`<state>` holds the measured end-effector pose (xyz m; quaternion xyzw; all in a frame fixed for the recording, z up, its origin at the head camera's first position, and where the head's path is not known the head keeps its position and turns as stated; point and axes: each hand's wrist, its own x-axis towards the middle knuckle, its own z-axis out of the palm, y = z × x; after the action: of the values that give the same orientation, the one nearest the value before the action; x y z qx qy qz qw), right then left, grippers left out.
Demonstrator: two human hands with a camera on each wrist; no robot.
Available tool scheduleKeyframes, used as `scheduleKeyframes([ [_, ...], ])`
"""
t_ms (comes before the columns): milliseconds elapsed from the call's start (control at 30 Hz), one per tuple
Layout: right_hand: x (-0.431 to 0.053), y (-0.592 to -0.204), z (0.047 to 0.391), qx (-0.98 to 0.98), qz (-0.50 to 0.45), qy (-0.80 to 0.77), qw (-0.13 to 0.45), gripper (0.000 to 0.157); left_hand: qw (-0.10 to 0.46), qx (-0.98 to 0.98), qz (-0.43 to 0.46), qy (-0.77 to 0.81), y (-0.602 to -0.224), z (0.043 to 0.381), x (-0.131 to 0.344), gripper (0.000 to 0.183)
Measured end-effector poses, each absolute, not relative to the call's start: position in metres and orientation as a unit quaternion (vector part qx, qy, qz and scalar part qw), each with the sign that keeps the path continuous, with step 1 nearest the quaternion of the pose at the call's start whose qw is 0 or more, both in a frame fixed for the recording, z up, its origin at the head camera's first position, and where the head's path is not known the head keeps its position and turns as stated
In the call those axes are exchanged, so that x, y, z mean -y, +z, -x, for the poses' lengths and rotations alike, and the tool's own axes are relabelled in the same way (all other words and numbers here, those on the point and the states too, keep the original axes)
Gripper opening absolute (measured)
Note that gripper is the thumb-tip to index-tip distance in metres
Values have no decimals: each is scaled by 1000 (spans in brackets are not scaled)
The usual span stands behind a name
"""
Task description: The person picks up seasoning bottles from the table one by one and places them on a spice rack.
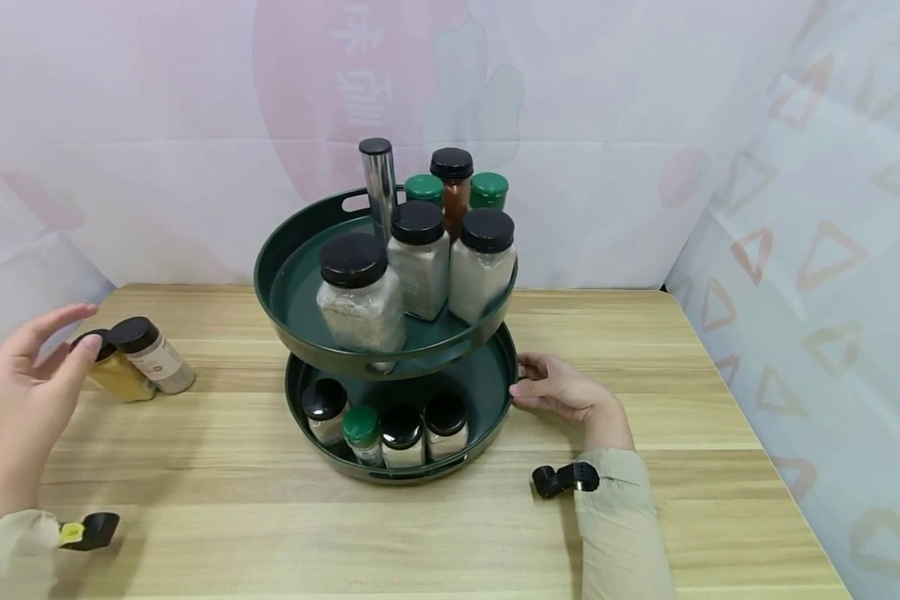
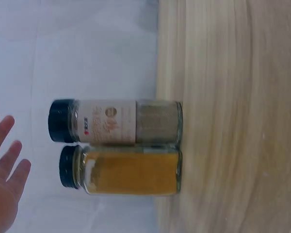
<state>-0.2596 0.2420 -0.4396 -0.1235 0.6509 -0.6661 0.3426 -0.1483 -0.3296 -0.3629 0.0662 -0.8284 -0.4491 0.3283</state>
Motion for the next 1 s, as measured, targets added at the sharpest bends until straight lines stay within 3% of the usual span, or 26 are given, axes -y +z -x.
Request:
scheduleKeyframes([
  [267, -242, -441, 260, -651, 123, -664, 346, 85, 255, 843, -152, -450, -375, 146, 354, 53],
  [533, -242, -441, 259, -654, 119, -664, 344, 84, 178, 883, -145, -409, -391, 148, 373, 69],
  [1000, -243, -441, 261, -656, 119, -663, 342, 83, 101, 902, -177, -382, -394, 160, 374, 91],
])
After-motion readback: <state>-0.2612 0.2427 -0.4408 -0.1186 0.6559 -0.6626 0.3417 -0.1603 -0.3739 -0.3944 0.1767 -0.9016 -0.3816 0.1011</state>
